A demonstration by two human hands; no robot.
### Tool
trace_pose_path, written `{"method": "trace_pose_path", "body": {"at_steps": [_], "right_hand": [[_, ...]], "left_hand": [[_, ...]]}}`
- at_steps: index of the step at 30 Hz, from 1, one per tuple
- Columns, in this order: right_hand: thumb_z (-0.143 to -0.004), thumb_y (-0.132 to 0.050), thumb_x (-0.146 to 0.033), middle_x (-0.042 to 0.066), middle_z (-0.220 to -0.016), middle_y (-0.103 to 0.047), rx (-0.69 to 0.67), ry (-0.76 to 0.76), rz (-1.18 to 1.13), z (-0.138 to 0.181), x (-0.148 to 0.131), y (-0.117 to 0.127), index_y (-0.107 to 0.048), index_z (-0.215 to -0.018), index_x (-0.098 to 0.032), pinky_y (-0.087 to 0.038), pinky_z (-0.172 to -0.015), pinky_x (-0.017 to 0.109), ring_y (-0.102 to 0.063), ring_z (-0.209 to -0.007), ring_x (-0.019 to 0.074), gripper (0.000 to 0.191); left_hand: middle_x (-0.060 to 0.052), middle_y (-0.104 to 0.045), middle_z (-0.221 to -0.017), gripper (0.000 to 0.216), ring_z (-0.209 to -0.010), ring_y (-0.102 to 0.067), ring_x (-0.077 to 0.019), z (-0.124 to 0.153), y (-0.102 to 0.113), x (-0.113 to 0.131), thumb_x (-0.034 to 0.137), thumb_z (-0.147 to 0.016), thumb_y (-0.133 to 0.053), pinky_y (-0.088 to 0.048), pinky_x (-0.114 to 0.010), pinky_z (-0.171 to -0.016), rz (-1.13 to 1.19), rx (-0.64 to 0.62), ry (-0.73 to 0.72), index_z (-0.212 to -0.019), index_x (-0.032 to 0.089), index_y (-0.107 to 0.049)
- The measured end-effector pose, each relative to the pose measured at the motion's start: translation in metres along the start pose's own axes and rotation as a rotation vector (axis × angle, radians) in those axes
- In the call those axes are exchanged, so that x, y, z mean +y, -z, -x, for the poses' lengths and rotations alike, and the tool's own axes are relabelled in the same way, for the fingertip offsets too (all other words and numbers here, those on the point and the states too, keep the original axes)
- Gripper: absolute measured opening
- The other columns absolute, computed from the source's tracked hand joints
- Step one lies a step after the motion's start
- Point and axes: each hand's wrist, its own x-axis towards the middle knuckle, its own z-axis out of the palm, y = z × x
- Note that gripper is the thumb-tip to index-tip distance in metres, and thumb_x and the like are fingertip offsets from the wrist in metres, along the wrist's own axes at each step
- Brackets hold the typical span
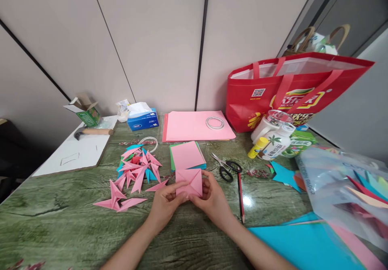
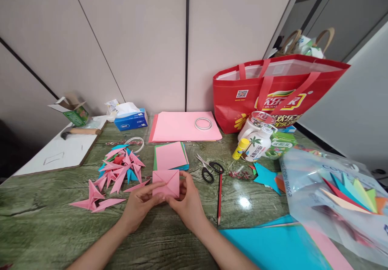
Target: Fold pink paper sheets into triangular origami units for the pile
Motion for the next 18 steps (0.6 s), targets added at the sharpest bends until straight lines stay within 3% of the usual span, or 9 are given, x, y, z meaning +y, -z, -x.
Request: {"method": "trace_pose_path", "body": {"at_steps": [9,15,18], "right_hand": [[-0.058,-0.07,-0.015,0.001,-0.078,-0.062,-0.072,-0.067,-0.177,-0.003,-0.006,0.004,-0.04,-0.103,-0.02,-0.051,-0.065,0.03,-0.062,-0.07,0.0162,0.055],[-0.055,-0.075,-0.02,0.001,-0.077,-0.064,-0.083,-0.172,-0.295,-0.005,-0.011,0.008,-0.042,-0.102,-0.019,-0.052,-0.066,0.033,-0.063,-0.068,0.0162,0.058],[-0.056,-0.073,-0.019,0.001,-0.078,-0.064,-0.083,-0.135,-0.26,-0.005,-0.01,0.008,-0.044,-0.101,-0.02,-0.051,-0.067,0.031,-0.062,-0.07,0.0156,0.053]], "left_hand": [[0.0,-0.071,-0.079,0.031,-0.067,-0.064,-0.014,-0.005,0.004,-0.002,0.019,-0.059,-0.072,-0.052,-0.029,-0.07,0.182,0.005,0.035,-0.09,0.021,-0.069],[-0.001,-0.071,-0.076,0.034,-0.066,-0.064,-0.0149,-0.006,0.007,-0.005,0.02,-0.06,-0.072,-0.052,-0.03,-0.07,0.163,0.027,0.032,-0.093,0.019,-0.068],[-0.001,-0.071,-0.076,0.033,-0.067,-0.064,-0.0148,-0.007,0.007,-0.005,0.02,-0.059,-0.073,-0.052,-0.029,-0.069,0.143,0.048,0.023,-0.091,0.019,-0.069]]}}
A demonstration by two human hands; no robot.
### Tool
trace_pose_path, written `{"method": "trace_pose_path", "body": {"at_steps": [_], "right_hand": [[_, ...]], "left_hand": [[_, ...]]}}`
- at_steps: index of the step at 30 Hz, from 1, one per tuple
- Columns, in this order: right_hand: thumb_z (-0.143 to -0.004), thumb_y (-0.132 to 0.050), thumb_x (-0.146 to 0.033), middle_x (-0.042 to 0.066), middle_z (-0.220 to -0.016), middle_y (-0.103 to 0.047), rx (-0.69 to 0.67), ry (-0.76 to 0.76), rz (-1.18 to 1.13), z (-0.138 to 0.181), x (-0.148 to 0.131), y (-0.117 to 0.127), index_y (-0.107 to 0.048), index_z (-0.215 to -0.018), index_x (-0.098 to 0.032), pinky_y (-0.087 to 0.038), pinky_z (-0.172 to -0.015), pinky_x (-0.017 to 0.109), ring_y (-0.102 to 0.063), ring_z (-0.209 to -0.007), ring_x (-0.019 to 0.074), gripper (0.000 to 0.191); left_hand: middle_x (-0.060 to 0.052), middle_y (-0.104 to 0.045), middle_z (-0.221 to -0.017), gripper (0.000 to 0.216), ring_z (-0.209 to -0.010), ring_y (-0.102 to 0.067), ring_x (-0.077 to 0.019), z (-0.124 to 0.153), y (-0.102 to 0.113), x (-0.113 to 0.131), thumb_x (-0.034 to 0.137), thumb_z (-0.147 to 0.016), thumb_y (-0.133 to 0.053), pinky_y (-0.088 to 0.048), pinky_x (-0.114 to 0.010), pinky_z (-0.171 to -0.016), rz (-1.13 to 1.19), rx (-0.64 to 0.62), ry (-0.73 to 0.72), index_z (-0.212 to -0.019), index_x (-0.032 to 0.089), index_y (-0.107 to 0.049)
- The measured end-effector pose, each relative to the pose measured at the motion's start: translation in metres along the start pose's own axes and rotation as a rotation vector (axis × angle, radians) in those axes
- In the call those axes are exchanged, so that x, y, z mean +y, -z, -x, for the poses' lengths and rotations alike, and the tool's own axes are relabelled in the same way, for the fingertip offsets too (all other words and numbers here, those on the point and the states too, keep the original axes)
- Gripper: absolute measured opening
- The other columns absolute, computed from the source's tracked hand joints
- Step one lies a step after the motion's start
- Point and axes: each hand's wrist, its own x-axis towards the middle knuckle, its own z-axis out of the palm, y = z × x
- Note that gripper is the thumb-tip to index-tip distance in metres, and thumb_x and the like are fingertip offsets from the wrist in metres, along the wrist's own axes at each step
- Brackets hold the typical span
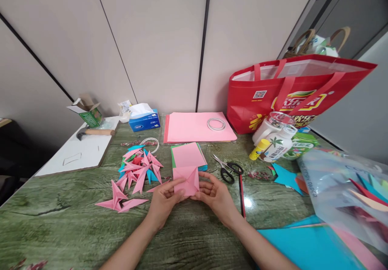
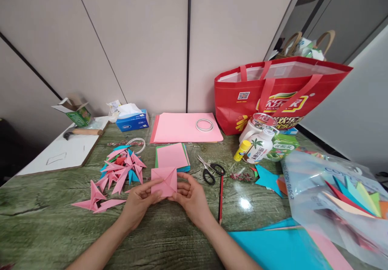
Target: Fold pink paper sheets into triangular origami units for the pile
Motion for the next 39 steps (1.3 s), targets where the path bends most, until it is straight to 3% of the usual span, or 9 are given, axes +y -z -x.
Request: {"method": "trace_pose_path", "body": {"at_steps": [5,9,12,17,26,33,35,39], "right_hand": [[-0.059,-0.068,-0.014,0.002,-0.088,-0.062,-0.008,0.126,0.16,0.001,0.005,-0.002,-0.047,-0.098,-0.021,-0.05,-0.069,0.029,-0.061,-0.077,0.0159,0.045],[-0.063,-0.062,-0.012,0.003,-0.091,-0.062,0.047,0.184,0.214,0.0,0.005,-0.001,-0.048,-0.097,-0.02,-0.049,-0.072,0.029,-0.06,-0.082,0.0161,0.038],[-0.063,-0.058,-0.011,0.003,-0.089,-0.063,0.084,0.197,0.248,-0.002,0.004,0.002,-0.047,-0.097,-0.019,-0.049,-0.07,0.028,-0.06,-0.081,0.016,0.036],[-0.062,-0.054,-0.009,0.002,-0.084,-0.064,0.08,0.181,0.284,-0.004,0.006,0.005,-0.046,-0.1,-0.018,-0.048,-0.065,0.027,-0.06,-0.075,0.0159,0.039],[-0.062,-0.053,-0.008,0.004,-0.097,-0.061,0.02,0.165,0.275,-0.004,0.009,0.004,-0.045,-0.105,-0.02,-0.048,-0.073,0.03,-0.059,-0.087,0.0183,0.045],[-0.053,-0.068,-0.015,0.008,-0.11,-0.056,0.206,0.259,0.605,0.003,0.006,-0.003,-0.039,-0.114,-0.018,-0.04,-0.088,0.036,-0.05,-0.103,0.0256,0.068],[-0.053,-0.067,-0.014,0.007,-0.108,-0.056,0.217,0.253,0.636,0.004,0.006,-0.004,-0.04,-0.114,-0.018,-0.039,-0.09,0.037,-0.05,-0.103,0.0259,0.067],[-0.056,-0.059,-0.008,0.007,-0.103,-0.059,0.134,0.167,0.475,0.0,0.008,-0.001,-0.04,-0.112,-0.018,-0.046,-0.08,0.036,-0.057,-0.09,0.0224,0.06]], "left_hand": [[0.0,-0.071,-0.083,0.03,-0.07,-0.064,-0.0159,0.002,-0.003,0.003,0.018,-0.058,-0.073,-0.053,-0.029,-0.07,-0.028,-0.023,0.002,-0.089,0.021,-0.069],[-0.003,-0.071,-0.086,0.037,-0.077,-0.065,-0.0186,0.004,-0.004,0.006,0.018,-0.062,-0.071,-0.051,-0.034,-0.078,0.018,-0.093,0.037,-0.098,0.021,-0.066],[-0.007,-0.069,-0.097,0.039,-0.089,-0.063,-0.0221,0.004,-0.005,0.008,0.02,-0.066,-0.068,-0.048,-0.039,-0.085,0.096,-0.144,0.025,-0.105,0.018,-0.062],[-0.01,-0.068,-0.099,0.043,-0.092,-0.062,-0.0241,0.004,-0.006,0.01,0.018,-0.068,-0.066,-0.047,-0.041,-0.086,0.1,-0.199,0.02,-0.11,0.016,-0.058],[-0.008,-0.069,-0.098,0.041,-0.09,-0.062,-0.0214,0.006,-0.008,0.007,0.019,-0.065,-0.068,-0.048,-0.038,-0.085,0.052,-0.176,0.06,-0.105,0.017,-0.06],[-0.003,-0.072,-0.08,0.036,-0.072,-0.065,-0.0158,0.011,-0.015,0.007,0.02,-0.064,-0.068,-0.052,-0.03,-0.074,-0.058,-0.148,0.027,-0.099,0.017,-0.064],[-0.002,-0.072,-0.074,0.035,-0.066,-0.065,-0.015,0.012,-0.016,0.007,0.019,-0.063,-0.068,-0.052,-0.03,-0.072,-0.092,-0.129,0.033,-0.098,0.016,-0.065],[-0.003,-0.072,-0.079,0.036,-0.075,-0.066,-0.0189,0.011,-0.014,0.008,0.019,-0.061,-0.07,-0.051,-0.034,-0.078,-0.026,-0.119,0.049,-0.096,0.016,-0.066]]}}
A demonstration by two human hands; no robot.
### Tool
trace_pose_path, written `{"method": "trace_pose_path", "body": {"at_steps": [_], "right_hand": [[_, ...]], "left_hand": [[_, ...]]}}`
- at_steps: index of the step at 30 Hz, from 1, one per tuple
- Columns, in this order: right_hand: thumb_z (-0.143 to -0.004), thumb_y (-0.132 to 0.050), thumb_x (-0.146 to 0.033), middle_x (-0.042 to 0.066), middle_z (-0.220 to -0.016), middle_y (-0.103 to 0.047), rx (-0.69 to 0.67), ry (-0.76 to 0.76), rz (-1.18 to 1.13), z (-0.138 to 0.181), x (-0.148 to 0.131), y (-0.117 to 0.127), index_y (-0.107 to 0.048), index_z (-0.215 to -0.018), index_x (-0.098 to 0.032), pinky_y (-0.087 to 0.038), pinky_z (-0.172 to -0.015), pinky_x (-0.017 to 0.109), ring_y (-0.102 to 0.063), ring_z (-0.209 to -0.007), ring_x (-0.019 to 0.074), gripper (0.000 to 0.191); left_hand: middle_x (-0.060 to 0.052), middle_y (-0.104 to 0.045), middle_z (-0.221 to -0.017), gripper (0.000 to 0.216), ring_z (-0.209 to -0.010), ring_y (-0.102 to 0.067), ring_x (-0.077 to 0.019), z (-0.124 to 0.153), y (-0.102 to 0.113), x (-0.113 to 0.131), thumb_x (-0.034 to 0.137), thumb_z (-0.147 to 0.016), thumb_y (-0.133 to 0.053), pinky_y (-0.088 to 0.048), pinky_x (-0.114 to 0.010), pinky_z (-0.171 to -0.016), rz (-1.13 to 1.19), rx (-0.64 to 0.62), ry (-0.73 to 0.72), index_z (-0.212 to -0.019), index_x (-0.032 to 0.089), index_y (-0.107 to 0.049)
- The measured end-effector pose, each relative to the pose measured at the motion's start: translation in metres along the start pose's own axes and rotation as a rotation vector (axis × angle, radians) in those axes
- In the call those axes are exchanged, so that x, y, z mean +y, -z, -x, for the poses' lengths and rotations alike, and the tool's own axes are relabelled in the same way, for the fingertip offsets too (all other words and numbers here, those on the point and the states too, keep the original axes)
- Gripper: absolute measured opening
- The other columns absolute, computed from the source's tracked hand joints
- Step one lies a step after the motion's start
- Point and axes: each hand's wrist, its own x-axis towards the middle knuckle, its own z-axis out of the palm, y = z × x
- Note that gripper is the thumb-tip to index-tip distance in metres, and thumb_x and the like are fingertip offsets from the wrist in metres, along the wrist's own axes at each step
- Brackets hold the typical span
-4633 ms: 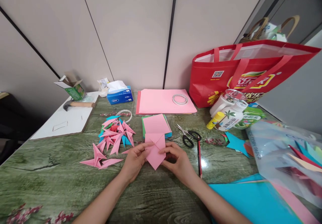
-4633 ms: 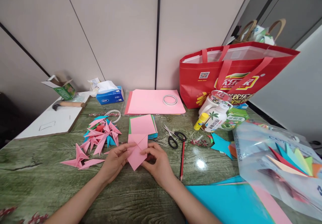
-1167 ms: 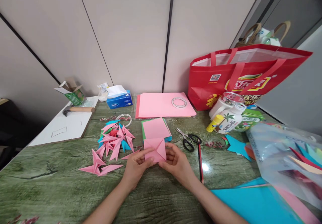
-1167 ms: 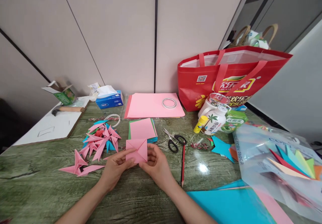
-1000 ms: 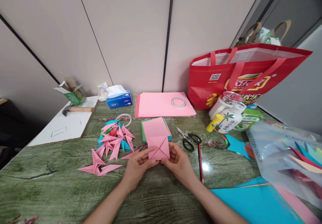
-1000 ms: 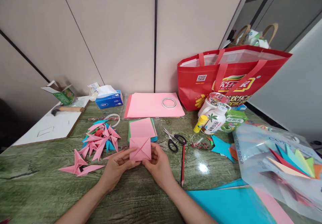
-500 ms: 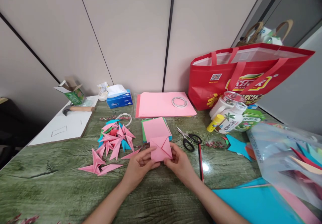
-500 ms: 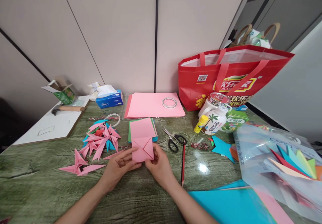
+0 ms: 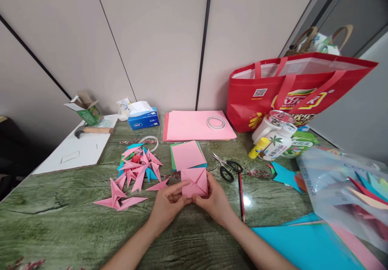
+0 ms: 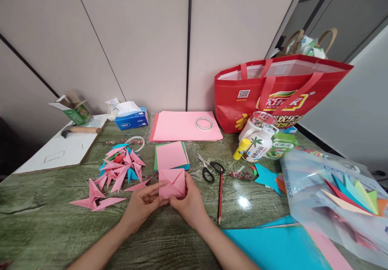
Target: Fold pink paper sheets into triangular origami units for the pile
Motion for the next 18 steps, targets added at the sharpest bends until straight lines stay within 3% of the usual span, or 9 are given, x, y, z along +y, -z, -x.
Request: {"method": "trace_pose_path", "body": {"at_steps": [3,5,12,15,18], "right_hand": [[-0.059,-0.056,-0.009,0.004,-0.092,-0.062,-0.093,-0.099,-0.246,-0.003,0.001,0.002,-0.034,-0.115,-0.02,-0.052,-0.064,0.033,-0.061,-0.073,0.0179,0.061],[-0.06,-0.058,-0.01,0.002,-0.084,-0.062,-0.102,-0.111,-0.324,-0.004,0.0,0.003,-0.035,-0.113,-0.021,-0.053,-0.063,0.032,-0.061,-0.07,0.0165,0.059],[-0.06,-0.068,-0.021,-0.001,-0.073,-0.059,-0.018,-0.042,-0.288,-0.004,-0.001,0.006,-0.051,-0.078,-0.02,-0.052,-0.064,0.028,-0.059,-0.068,0.0142,0.025],[-0.061,-0.068,-0.025,-0.001,-0.069,-0.06,-0.061,-0.06,-0.257,-0.003,-0.001,0.005,-0.055,-0.077,-0.018,-0.052,-0.064,0.029,-0.059,-0.065,0.0144,0.021],[-0.062,-0.067,-0.024,-0.001,-0.068,-0.061,-0.1,-0.058,-0.227,0.0,-0.002,0.005,-0.056,-0.079,-0.019,-0.051,-0.061,0.027,-0.059,-0.063,0.0138,0.021]], "left_hand": [[-0.004,-0.072,-0.081,0.037,-0.074,-0.067,-0.0202,-0.002,0.003,-0.001,0.019,-0.06,-0.07,-0.05,-0.037,-0.08,0.038,0.03,0.015,-0.097,0.016,-0.065],[-0.005,-0.072,-0.085,0.038,-0.073,-0.067,-0.0198,-0.003,0.004,-0.001,0.018,-0.06,-0.07,-0.05,-0.037,-0.08,0.035,0.067,0.012,-0.097,0.016,-0.065],[-0.009,-0.057,-0.118,0.065,-0.084,-0.064,-0.0212,-0.003,0.002,0.006,0.018,-0.063,-0.067,-0.051,-0.036,-0.077,-0.033,0.057,-0.093,-0.124,0.021,-0.045],[-0.005,-0.062,-0.111,0.059,-0.087,-0.062,-0.0217,-0.002,0.002,0.009,0.017,-0.061,-0.068,-0.051,-0.033,-0.076,-0.151,0.098,-0.156,-0.118,0.022,-0.052],[-0.003,-0.068,-0.096,0.041,-0.083,-0.062,-0.022,-0.003,0.005,0.008,0.019,-0.06,-0.07,-0.051,-0.034,-0.075,-0.176,0.111,-0.105,-0.101,0.022,-0.065]]}}
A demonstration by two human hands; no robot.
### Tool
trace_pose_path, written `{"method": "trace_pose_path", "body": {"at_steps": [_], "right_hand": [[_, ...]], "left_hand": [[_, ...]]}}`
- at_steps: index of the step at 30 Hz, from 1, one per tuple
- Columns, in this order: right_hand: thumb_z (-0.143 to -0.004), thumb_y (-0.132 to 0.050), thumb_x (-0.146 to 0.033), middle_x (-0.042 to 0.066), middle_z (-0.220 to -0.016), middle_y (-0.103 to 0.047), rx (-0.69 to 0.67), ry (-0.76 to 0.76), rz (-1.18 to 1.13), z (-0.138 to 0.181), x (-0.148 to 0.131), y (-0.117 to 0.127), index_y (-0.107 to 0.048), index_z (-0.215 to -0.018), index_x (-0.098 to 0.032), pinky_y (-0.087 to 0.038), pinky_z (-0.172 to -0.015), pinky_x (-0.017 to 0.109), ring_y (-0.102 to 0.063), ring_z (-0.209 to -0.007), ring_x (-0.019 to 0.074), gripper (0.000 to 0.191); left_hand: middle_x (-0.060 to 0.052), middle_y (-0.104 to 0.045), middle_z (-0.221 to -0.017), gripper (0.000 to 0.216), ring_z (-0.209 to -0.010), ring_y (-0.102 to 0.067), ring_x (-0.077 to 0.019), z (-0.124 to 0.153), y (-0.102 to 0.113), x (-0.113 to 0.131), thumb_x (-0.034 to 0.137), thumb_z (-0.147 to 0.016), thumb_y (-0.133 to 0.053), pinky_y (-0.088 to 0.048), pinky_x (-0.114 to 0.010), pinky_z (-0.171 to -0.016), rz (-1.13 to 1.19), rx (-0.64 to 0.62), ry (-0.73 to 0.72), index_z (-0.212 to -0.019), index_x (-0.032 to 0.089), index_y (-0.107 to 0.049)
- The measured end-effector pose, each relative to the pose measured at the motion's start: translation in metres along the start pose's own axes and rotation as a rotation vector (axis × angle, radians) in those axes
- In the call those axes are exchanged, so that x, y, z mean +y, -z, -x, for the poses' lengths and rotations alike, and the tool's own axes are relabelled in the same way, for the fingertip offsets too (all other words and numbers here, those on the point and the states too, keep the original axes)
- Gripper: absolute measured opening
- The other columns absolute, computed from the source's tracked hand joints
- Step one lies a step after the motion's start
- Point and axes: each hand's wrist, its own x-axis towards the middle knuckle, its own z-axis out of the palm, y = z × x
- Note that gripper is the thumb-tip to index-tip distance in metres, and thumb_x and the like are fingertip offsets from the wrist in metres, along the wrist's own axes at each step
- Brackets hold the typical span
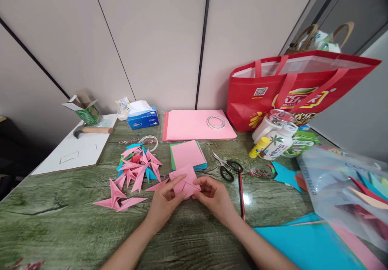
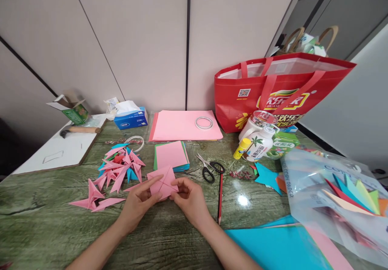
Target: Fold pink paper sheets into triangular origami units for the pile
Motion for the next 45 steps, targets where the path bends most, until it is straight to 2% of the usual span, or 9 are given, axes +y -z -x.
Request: {"method": "trace_pose_path", "body": {"at_steps": [3,9,14,19,24,30,38,45], "right_hand": [[-0.062,-0.067,-0.021,-0.001,-0.068,-0.061,-0.015,-0.003,0.008,0.002,0.0,0.0,-0.057,-0.08,-0.019,-0.05,-0.059,0.025,-0.059,-0.063,0.0132,0.021],[-0.06,-0.069,-0.026,-0.001,-0.068,-0.063,0.008,-0.046,-0.077,0.001,0.003,0.001,-0.062,-0.078,-0.018,-0.053,-0.063,0.03,-0.061,-0.061,0.0139,0.021],[-0.059,-0.069,-0.027,0.0,-0.069,-0.065,-0.018,-0.06,-0.107,0.0,0.0,0.002,-0.065,-0.08,-0.019,-0.054,-0.066,0.032,-0.063,-0.061,0.0153,0.023],[-0.062,-0.068,-0.03,0.0,-0.072,-0.064,0.015,-0.064,-0.091,-0.001,-0.003,0.003,-0.065,-0.076,-0.018,-0.054,-0.068,0.033,-0.064,-0.063,0.0159,0.019],[-0.064,-0.067,-0.035,0.0,-0.066,-0.062,0.047,-0.052,-0.054,-0.002,-0.003,0.004,-0.062,-0.073,-0.016,-0.054,-0.063,0.03,-0.062,-0.059,0.0139,0.021],[-0.06,-0.071,-0.035,-0.001,-0.063,-0.061,0.058,-0.058,-0.072,-0.002,-0.004,0.003,-0.058,-0.071,-0.016,-0.054,-0.058,0.026,-0.061,-0.055,0.0124,0.025],[-0.059,-0.07,-0.04,0.0,-0.062,-0.061,0.063,-0.073,-0.077,-0.001,-0.007,0.003,-0.06,-0.071,-0.014,-0.055,-0.061,0.032,-0.063,-0.056,0.0157,0.03],[-0.071,-0.06,-0.039,0.002,-0.075,-0.061,0.068,0.019,-0.029,-0.001,-0.006,0.003,-0.058,-0.081,-0.018,-0.054,-0.062,0.029,-0.06,-0.068,0.0153,0.023]], "left_hand": [[-0.001,-0.07,-0.084,0.029,-0.073,-0.063,-0.0198,-0.001,0.002,-0.004,0.024,-0.061,-0.069,-0.052,-0.037,-0.072,0.096,-0.052,0.083,-0.09,0.022,-0.07],[0.0,-0.068,-0.077,0.03,-0.065,-0.06,-0.0154,-0.003,0.003,-0.009,0.025,-0.058,-0.072,-0.051,-0.04,-0.074,0.171,-0.034,0.121,-0.088,0.022,-0.07],[-0.002,-0.068,-0.086,0.033,-0.073,-0.061,-0.0181,-0.003,0.003,-0.01,0.026,-0.057,-0.073,-0.051,-0.041,-0.075,0.203,-0.021,0.138,-0.089,0.022,-0.07],[-0.003,-0.067,-0.093,0.032,-0.081,-0.06,-0.0203,-0.005,0.006,-0.011,0.025,-0.059,-0.071,-0.05,-0.041,-0.077,0.202,0.004,0.109,-0.091,0.021,-0.069],[-0.002,-0.066,-0.088,0.029,-0.078,-0.06,-0.0178,-0.004,0.007,-0.012,0.021,-0.061,-0.07,-0.052,-0.039,-0.077,0.235,0.008,0.096,-0.091,0.021,-0.069],[-0.002,-0.066,-0.098,0.028,-0.086,-0.06,-0.0201,-0.003,0.004,-0.012,0.021,-0.062,-0.07,-0.052,-0.039,-0.077,0.26,-0.017,0.111,-0.089,0.023,-0.069],[-0.003,-0.066,-0.097,0.03,-0.086,-0.059,-0.021,-0.004,0.005,-0.014,0.024,-0.06,-0.071,-0.051,-0.04,-0.077,0.247,0.011,0.104,-0.09,0.022,-0.069],[0.0,-0.066,-0.089,0.035,-0.077,-0.059,-0.0165,-0.004,0.005,-0.011,0.02,-0.061,-0.071,-0.053,-0.038,-0.073,0.247,-0.02,0.096,-0.095,0.022,-0.067]]}}
